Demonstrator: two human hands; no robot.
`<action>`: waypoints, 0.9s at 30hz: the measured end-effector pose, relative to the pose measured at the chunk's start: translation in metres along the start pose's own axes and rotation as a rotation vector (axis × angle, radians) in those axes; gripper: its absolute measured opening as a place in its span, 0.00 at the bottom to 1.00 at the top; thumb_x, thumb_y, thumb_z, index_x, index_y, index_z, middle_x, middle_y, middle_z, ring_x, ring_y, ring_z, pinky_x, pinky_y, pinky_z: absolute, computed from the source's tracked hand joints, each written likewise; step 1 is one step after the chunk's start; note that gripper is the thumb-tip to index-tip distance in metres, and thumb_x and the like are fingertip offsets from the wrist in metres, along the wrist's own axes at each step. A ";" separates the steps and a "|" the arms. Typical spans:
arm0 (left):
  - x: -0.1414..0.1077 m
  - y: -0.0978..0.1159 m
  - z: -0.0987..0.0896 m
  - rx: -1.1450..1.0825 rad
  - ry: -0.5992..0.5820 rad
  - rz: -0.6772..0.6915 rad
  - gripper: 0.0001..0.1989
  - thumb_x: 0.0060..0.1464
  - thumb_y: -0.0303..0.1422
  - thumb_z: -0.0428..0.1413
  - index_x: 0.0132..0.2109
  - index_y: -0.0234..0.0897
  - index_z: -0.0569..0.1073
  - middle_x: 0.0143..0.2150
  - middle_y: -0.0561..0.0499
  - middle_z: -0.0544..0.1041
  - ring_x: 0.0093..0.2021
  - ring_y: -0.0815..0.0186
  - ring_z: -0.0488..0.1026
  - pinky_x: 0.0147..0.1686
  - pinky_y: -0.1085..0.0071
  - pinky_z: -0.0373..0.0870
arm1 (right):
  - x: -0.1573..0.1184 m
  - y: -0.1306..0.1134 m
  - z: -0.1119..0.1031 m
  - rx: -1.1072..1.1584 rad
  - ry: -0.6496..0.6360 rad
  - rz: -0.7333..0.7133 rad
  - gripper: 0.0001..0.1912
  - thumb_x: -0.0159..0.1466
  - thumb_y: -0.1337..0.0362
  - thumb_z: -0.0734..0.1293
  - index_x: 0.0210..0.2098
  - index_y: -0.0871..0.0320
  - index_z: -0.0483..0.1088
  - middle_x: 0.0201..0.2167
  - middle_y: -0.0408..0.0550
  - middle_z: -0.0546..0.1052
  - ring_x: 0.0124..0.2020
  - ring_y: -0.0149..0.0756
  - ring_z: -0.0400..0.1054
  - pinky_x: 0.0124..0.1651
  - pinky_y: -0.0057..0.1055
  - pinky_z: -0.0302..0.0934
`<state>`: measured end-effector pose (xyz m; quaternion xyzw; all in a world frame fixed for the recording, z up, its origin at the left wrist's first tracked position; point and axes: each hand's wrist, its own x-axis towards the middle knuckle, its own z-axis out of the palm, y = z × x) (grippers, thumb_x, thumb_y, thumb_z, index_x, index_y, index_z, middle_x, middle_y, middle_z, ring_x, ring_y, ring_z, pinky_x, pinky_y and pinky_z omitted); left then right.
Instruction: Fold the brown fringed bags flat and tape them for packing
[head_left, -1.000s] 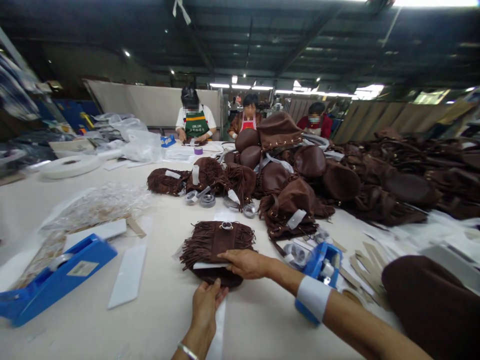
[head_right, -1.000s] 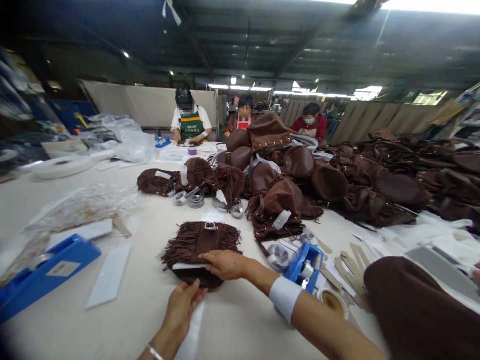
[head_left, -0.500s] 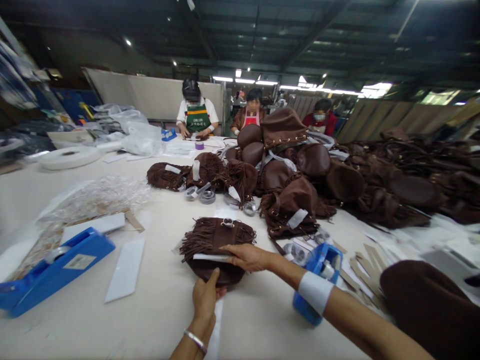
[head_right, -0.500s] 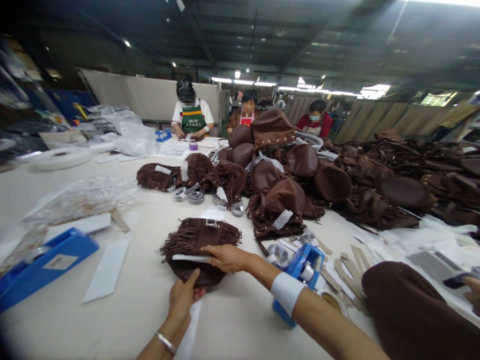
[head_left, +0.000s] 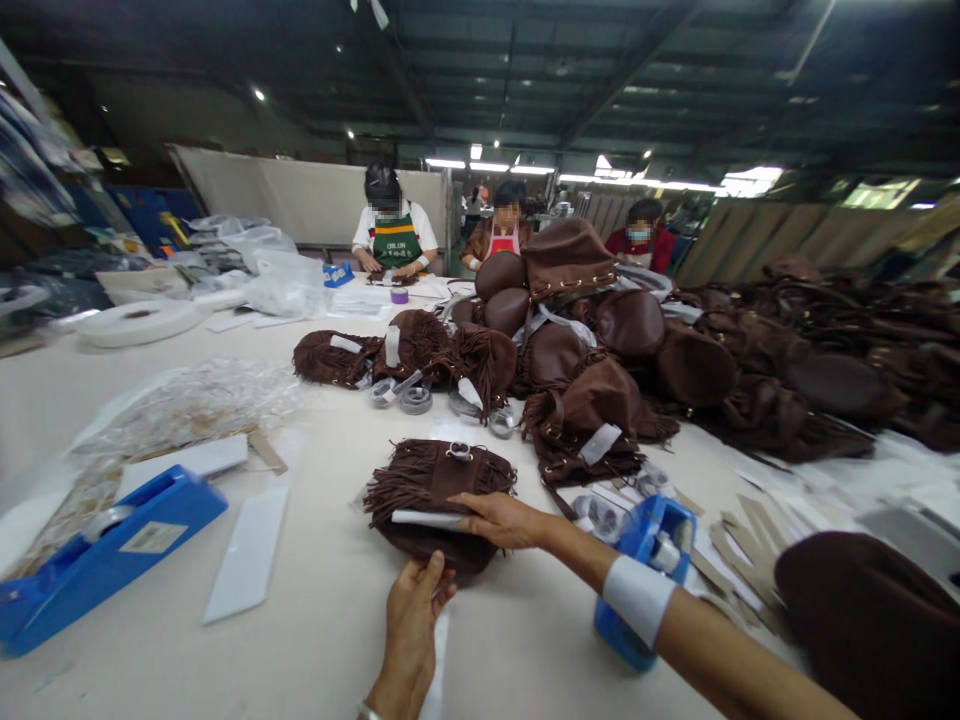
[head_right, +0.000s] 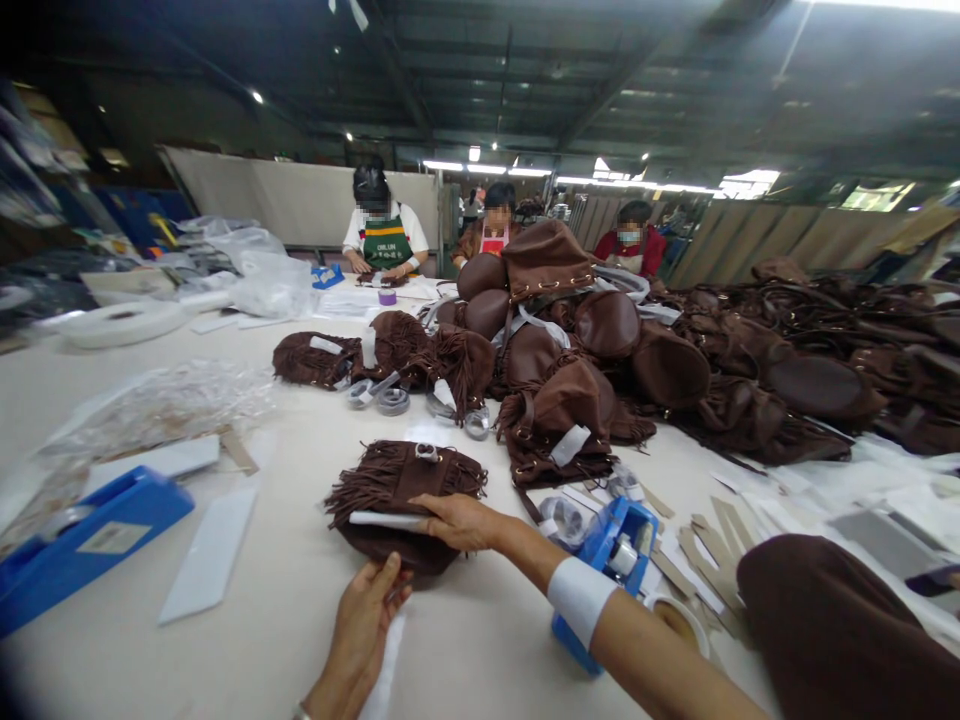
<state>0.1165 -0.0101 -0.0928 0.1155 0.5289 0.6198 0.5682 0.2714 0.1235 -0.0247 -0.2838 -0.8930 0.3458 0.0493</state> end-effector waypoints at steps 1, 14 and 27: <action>0.003 -0.001 0.003 0.008 0.018 0.008 0.23 0.38 0.41 0.70 0.38 0.32 0.75 0.37 0.47 0.77 0.34 0.68 0.74 0.29 0.74 0.73 | 0.000 0.000 0.000 0.004 -0.006 -0.006 0.26 0.70 0.56 0.58 0.66 0.55 0.58 0.56 0.53 0.73 0.53 0.44 0.70 0.55 0.34 0.63; 0.009 -0.003 0.005 0.018 0.215 -0.017 0.11 0.43 0.32 0.64 0.33 0.33 0.71 0.23 0.56 0.71 0.23 0.72 0.69 0.25 0.71 0.74 | -0.001 -0.005 0.007 -0.207 0.080 -0.137 0.25 0.70 0.65 0.58 0.66 0.58 0.56 0.57 0.55 0.72 0.56 0.41 0.69 0.56 0.33 0.63; 0.002 0.002 0.005 -0.102 0.191 -0.062 0.11 0.43 0.31 0.63 0.33 0.33 0.70 0.23 0.53 0.74 0.21 0.71 0.70 0.24 0.73 0.73 | -0.013 -0.002 0.082 -0.851 0.326 -0.249 0.26 0.69 0.69 0.60 0.65 0.63 0.57 0.60 0.68 0.67 0.58 0.50 0.66 0.54 0.42 0.67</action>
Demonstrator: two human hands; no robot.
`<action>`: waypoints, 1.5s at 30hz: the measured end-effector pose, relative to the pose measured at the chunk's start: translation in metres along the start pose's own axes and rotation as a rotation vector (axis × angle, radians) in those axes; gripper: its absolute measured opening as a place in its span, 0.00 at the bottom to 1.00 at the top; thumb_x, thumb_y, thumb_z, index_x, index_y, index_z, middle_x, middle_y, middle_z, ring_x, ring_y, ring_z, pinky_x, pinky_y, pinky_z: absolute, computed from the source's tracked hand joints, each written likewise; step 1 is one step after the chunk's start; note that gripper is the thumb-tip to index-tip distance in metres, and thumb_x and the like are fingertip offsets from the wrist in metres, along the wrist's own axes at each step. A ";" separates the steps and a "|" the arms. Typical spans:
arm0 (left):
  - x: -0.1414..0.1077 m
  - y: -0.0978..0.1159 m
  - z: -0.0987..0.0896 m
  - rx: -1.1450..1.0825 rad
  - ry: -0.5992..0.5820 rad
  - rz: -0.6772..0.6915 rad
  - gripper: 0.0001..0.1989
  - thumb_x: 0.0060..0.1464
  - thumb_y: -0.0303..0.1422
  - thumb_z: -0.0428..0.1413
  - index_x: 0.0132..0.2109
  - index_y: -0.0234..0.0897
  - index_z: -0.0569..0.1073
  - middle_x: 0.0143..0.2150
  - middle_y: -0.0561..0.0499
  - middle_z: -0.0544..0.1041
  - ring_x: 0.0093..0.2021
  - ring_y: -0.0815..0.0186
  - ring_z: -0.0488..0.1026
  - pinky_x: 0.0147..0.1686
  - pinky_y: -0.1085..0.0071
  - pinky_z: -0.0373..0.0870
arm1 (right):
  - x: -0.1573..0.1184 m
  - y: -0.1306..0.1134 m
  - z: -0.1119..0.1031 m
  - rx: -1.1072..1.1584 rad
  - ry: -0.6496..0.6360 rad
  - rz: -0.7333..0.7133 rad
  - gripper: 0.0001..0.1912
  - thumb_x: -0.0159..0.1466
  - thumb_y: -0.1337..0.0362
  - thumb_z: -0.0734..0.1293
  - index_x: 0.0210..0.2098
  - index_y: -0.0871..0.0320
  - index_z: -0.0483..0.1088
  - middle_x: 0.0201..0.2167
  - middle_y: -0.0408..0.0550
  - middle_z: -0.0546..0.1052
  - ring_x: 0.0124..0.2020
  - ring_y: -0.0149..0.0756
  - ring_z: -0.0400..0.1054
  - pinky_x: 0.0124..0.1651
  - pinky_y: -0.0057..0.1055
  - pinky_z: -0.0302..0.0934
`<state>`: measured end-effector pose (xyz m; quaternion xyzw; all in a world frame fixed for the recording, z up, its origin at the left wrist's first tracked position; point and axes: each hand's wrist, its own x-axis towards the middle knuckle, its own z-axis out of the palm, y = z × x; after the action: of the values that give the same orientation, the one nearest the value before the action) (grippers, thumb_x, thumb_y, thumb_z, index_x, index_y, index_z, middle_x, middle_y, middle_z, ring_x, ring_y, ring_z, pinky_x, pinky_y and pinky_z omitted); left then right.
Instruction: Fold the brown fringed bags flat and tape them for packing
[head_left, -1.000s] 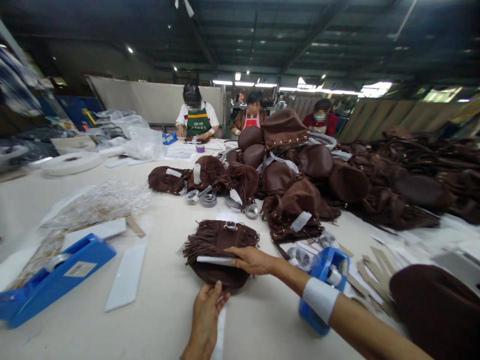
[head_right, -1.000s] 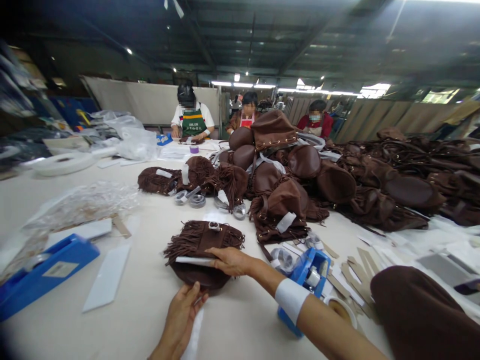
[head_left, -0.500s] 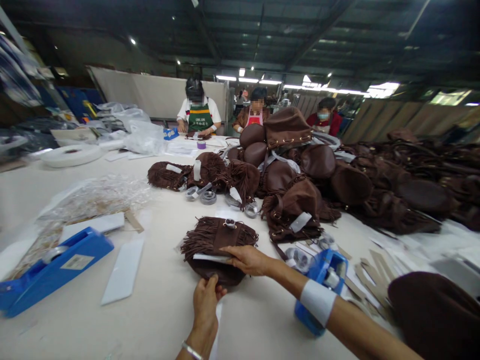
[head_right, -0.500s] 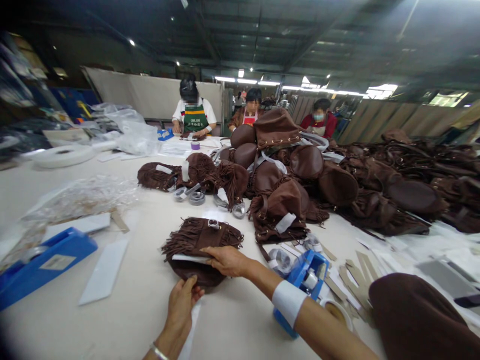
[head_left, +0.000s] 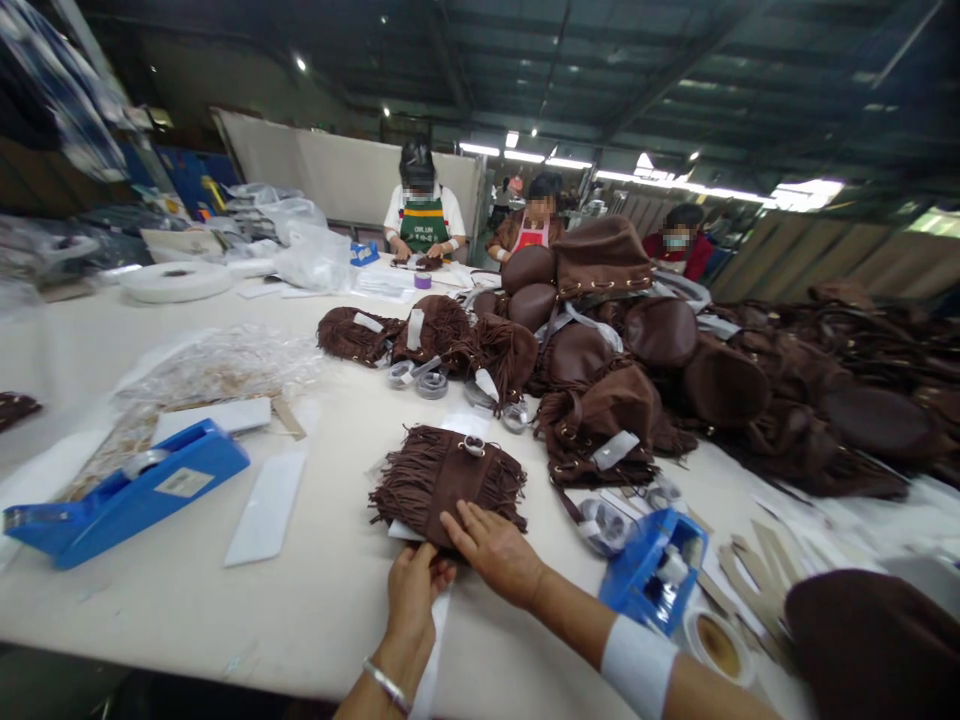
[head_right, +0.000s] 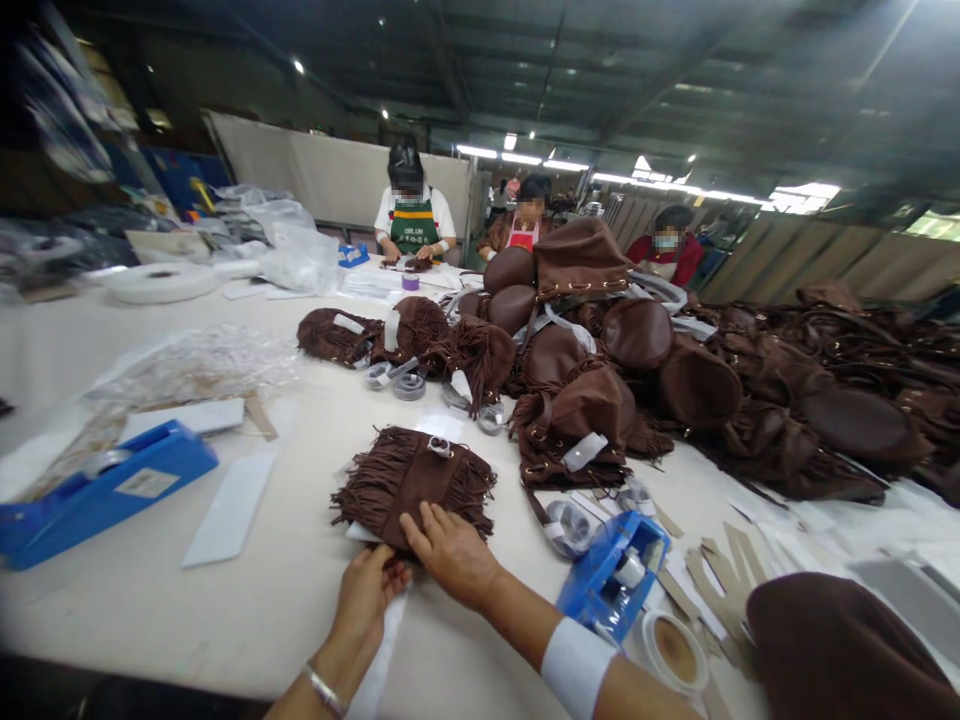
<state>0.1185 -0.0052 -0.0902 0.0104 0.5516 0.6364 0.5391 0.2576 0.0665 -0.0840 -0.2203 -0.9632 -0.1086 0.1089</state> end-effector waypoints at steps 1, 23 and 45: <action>-0.001 0.000 -0.001 -0.010 -0.014 -0.006 0.11 0.42 0.31 0.63 0.33 0.33 0.71 0.24 0.53 0.74 0.22 0.71 0.71 0.24 0.73 0.73 | -0.002 -0.001 0.002 -0.002 0.002 -0.001 0.26 0.69 0.69 0.60 0.66 0.63 0.56 0.60 0.68 0.67 0.59 0.50 0.65 0.55 0.42 0.66; -0.003 0.014 -0.039 0.360 -0.175 0.029 0.26 0.40 0.49 0.65 0.37 0.30 0.72 0.32 0.42 0.77 0.30 0.58 0.76 0.29 0.63 0.73 | 0.000 -0.024 -0.015 -0.008 -0.181 0.015 0.29 0.69 0.67 0.56 0.67 0.70 0.50 0.65 0.69 0.59 0.66 0.53 0.55 0.63 0.46 0.54; 0.036 0.019 -0.088 1.216 0.039 1.253 0.25 0.56 0.44 0.51 0.55 0.33 0.67 0.48 0.37 0.72 0.49 0.49 0.71 0.47 0.53 0.73 | -0.009 -0.042 -0.019 -0.083 -0.059 0.131 0.23 0.73 0.64 0.51 0.65 0.64 0.53 0.61 0.68 0.65 0.62 0.48 0.61 0.59 0.49 0.57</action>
<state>0.0367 -0.0375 -0.1317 0.5868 0.6973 0.4112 -0.0185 0.2495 0.0213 -0.0752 -0.2902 -0.9442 -0.1345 0.0780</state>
